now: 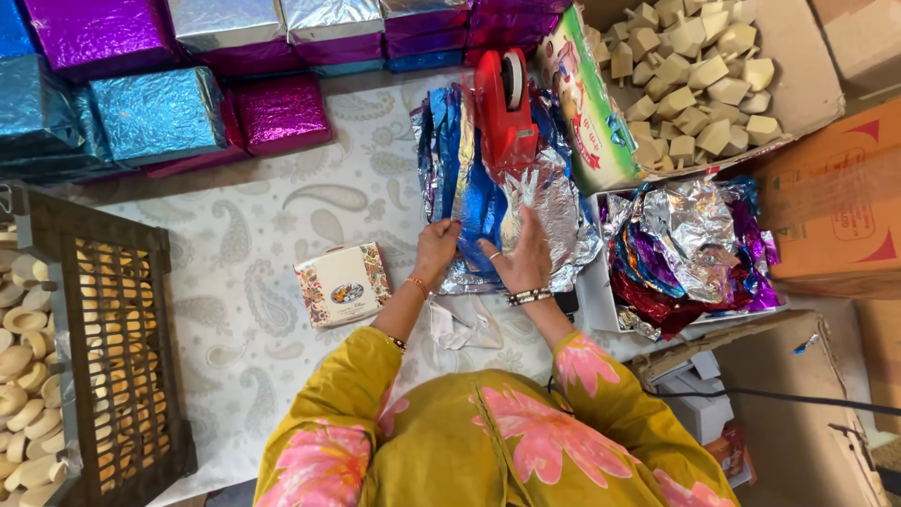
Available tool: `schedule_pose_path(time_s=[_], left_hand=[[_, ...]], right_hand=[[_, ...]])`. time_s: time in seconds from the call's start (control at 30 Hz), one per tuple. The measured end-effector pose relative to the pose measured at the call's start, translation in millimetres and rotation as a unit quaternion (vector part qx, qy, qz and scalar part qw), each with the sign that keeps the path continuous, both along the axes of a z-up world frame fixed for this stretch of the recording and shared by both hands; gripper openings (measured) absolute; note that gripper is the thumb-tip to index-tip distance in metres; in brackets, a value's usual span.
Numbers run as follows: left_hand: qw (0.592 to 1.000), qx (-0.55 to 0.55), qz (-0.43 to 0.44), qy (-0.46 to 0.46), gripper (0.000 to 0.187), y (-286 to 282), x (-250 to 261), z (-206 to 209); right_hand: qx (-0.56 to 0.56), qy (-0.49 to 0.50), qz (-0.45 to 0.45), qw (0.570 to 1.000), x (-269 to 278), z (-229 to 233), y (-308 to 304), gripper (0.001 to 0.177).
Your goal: Pack small wooden items into a box and wrap it in decorative foil.
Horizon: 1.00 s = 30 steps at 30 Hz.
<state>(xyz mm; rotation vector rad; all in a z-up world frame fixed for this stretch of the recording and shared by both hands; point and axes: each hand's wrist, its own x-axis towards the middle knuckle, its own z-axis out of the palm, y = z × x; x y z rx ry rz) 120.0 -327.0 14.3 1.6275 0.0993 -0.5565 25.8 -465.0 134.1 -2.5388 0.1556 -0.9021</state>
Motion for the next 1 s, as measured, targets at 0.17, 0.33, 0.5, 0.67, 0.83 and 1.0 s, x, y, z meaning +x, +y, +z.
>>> schedule_pose_path(time_s=[0.17, 0.33, 0.5, 0.67, 0.83, 1.0], left_hand=[[0.999, -0.035, 0.012, 0.010, 0.032, -0.4, -4.1, -14.4], [0.990, 0.120, 0.010, -0.069, 0.034, 9.8, -3.2, -26.9], [0.997, 0.040, 0.045, 0.049, 0.025, 9.0, -7.2, 13.2], [0.922, 0.187, 0.101, -0.322, 0.035, 6.3, -23.9, 95.1], [0.825, 0.128, -0.012, -0.550, 0.020, -14.1, -21.9, 79.5], [0.945, -0.252, 0.051, 0.203, 0.030, -35.3, -1.6, 46.4]], right_hand=[[0.036, 0.131, 0.010, 0.991, 2.7, -55.8, -22.2, 0.053], [0.057, 0.196, -0.081, 0.976, 16.6, -48.3, -60.7, 0.022], [0.164, 0.126, -0.092, 0.974, 27.4, -20.0, -86.5, 0.014], [0.137, 0.110, 0.003, 0.984, 28.2, -7.1, -62.1, 0.012], [0.102, 0.124, 0.024, 0.987, 34.0, -18.9, -40.3, 0.017], [0.098, 0.129, 0.038, 0.986, 33.9, -15.2, -30.9, 0.014]])
